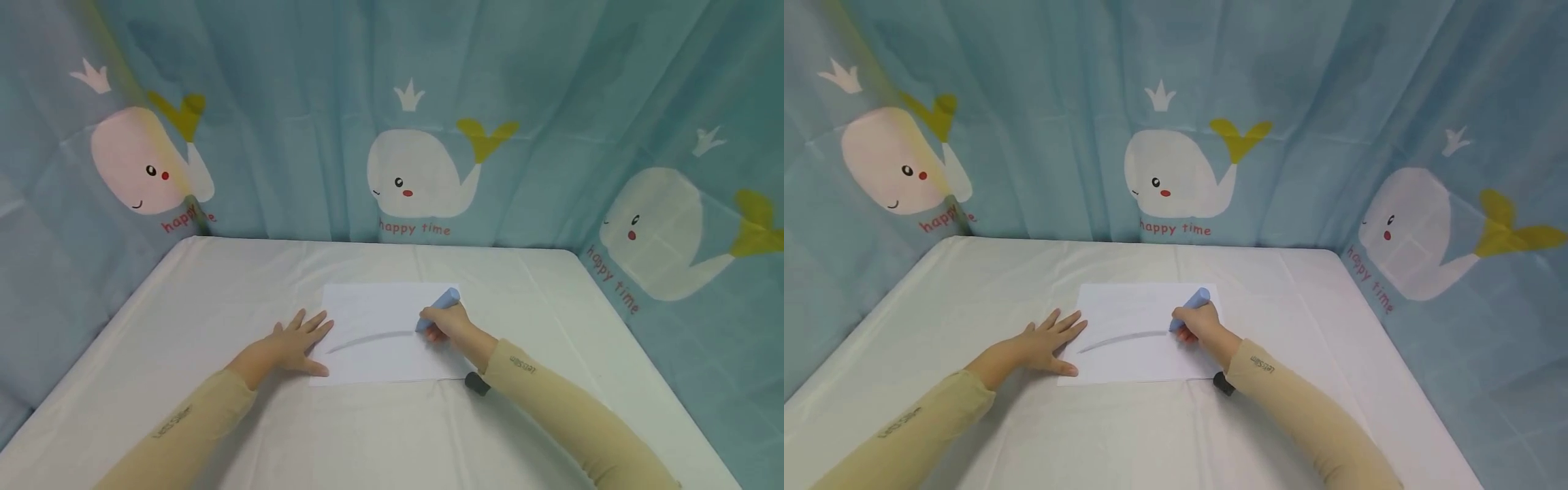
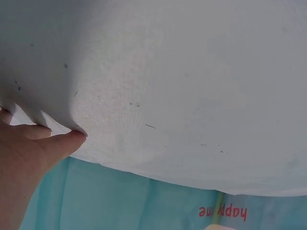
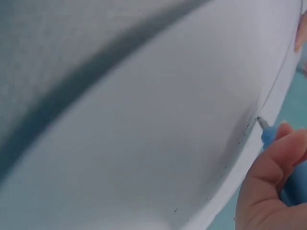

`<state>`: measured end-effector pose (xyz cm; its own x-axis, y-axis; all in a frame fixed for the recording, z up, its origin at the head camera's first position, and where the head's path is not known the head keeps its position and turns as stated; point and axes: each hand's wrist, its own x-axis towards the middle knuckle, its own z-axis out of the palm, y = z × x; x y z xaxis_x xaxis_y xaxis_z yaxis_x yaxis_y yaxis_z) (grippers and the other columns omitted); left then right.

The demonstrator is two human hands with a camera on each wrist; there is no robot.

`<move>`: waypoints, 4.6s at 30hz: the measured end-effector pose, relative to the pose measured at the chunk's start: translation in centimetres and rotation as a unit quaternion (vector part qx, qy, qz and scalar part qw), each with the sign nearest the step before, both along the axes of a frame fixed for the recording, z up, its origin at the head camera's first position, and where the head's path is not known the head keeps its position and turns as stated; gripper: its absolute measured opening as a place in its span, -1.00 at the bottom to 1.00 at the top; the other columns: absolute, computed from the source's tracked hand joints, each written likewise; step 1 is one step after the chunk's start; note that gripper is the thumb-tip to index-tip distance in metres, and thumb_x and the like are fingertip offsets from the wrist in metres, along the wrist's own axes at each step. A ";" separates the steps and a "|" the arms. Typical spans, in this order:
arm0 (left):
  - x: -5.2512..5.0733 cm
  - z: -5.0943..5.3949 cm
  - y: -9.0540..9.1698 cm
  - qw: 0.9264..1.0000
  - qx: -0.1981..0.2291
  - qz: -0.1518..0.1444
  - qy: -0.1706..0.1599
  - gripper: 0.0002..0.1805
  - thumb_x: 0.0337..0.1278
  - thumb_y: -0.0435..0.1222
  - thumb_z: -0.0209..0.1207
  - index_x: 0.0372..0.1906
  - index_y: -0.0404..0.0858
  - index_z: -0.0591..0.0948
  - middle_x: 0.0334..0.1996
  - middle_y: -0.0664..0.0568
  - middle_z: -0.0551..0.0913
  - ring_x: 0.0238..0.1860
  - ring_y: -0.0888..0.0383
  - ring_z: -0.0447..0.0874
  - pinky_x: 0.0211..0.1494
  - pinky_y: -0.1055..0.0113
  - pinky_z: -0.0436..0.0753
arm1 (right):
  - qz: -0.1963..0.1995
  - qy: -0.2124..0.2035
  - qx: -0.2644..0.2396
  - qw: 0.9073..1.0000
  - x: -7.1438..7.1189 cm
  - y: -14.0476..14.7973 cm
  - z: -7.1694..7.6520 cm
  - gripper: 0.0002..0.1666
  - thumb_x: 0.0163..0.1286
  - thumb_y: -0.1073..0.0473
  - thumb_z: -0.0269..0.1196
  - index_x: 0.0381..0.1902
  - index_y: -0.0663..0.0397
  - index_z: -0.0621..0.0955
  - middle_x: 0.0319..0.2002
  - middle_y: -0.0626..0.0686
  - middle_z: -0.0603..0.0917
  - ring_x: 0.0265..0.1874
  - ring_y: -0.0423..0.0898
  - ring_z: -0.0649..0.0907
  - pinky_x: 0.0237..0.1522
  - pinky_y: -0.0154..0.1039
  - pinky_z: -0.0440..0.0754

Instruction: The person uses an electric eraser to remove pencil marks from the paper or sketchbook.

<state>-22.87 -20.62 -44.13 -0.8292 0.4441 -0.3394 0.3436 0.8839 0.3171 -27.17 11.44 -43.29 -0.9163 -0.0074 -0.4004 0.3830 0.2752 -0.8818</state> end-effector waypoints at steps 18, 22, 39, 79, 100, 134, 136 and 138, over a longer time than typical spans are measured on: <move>0.0 0.2 0.1 1.000 -0.001 0.000 0.005 0.14 -0.04 0.27 0.27 0.52 -0.25 0.07 0.54 -0.18 -0.14 0.46 -0.43 -0.34 0.23 -0.53 -0.15 | 0.002 0.007 0.013 1.000 -0.2 -0.3 0.2 -0.59 0.22 0.25 0.25 -0.06 0.43 0.45 -0.73 0.05 0.56 -0.82 -0.22 0.51 -0.68 -0.40 0.51; 0.1 0.2 0.1 1.000 -0.003 0.005 0.002 0.15 -0.04 0.27 0.27 0.52 -0.24 0.07 0.54 -0.18 -0.14 0.46 -0.42 -0.35 0.24 -0.53 -0.16 | 0.003 -0.002 0.013 1.000 -0.2 -0.3 0.0 -0.57 0.23 0.25 0.26 -0.04 0.43 0.44 -0.73 0.05 0.56 -0.82 -0.22 0.51 -0.68 -0.40 0.51; 0.3 0.1 0.3 1.000 0.000 0.006 0.002 0.14 -0.05 0.26 0.28 0.52 -0.24 0.08 0.54 -0.18 -0.13 0.46 -0.42 -0.34 0.23 -0.53 -0.16 | -0.003 0.007 0.010 1.000 0.1 -0.3 -0.3 -0.64 0.22 0.23 0.26 -0.14 0.42 0.49 -0.72 0.05 0.56 -0.81 -0.21 0.52 -0.68 -0.40 0.51; 0.2 0.0 0.1 1.000 0.010 0.007 0.000 0.15 -0.05 0.27 0.28 0.52 -0.24 0.07 0.54 -0.18 -0.13 0.46 -0.41 -0.36 0.24 -0.52 -0.19 | -0.005 0.007 0.003 1.000 -0.1 -0.2 -0.5 -0.65 0.24 0.22 0.24 -0.14 0.43 0.50 -0.74 0.03 0.56 -0.82 -0.23 0.52 -0.67 -0.41 0.50; 0.3 -0.3 0.0 1.000 0.002 0.010 0.005 0.15 -0.06 0.27 0.28 0.52 -0.24 0.08 0.54 -0.18 -0.12 0.46 -0.41 -0.34 0.24 -0.52 -0.16 | -0.006 -0.004 -0.009 1.000 0.0 -0.4 -0.4 -0.62 0.24 0.24 0.25 -0.10 0.44 0.48 -0.74 0.04 0.56 -0.82 -0.23 0.52 -0.67 -0.41 0.50; 0.3 -0.3 0.2 1.000 0.000 0.009 0.009 0.14 -0.04 0.26 0.28 0.52 -0.25 0.08 0.53 -0.19 -0.10 0.46 -0.42 -0.33 0.24 -0.52 -0.16 | 0.014 0.012 -0.003 1.000 0.1 -0.8 -0.4 -0.58 0.24 0.23 0.25 -0.06 0.47 0.46 -0.72 0.03 0.56 -0.80 -0.24 0.51 -0.66 -0.42 0.50; 0.3 -0.2 0.3 1.000 0.000 0.007 0.007 0.14 -0.04 0.26 0.28 0.52 -0.24 0.08 0.53 -0.19 -0.10 0.46 -0.42 -0.33 0.25 -0.52 -0.16 | 0.007 0.017 0.000 1.000 0.2 -0.8 -0.4 -0.59 0.24 0.23 0.25 -0.08 0.46 0.46 -0.73 0.03 0.56 -0.81 -0.23 0.51 -0.67 -0.42 0.50; 0.3 -0.2 0.3 1.000 0.004 0.007 0.004 0.14 -0.04 0.26 0.27 0.52 -0.24 0.08 0.53 -0.19 -0.10 0.46 -0.42 -0.33 0.25 -0.52 -0.17 | 0.008 0.017 0.006 1.000 0.3 -0.8 -0.4 -0.59 0.24 0.23 0.25 -0.07 0.46 0.47 -0.73 0.03 0.55 -0.82 -0.23 0.51 -0.67 -0.41 0.50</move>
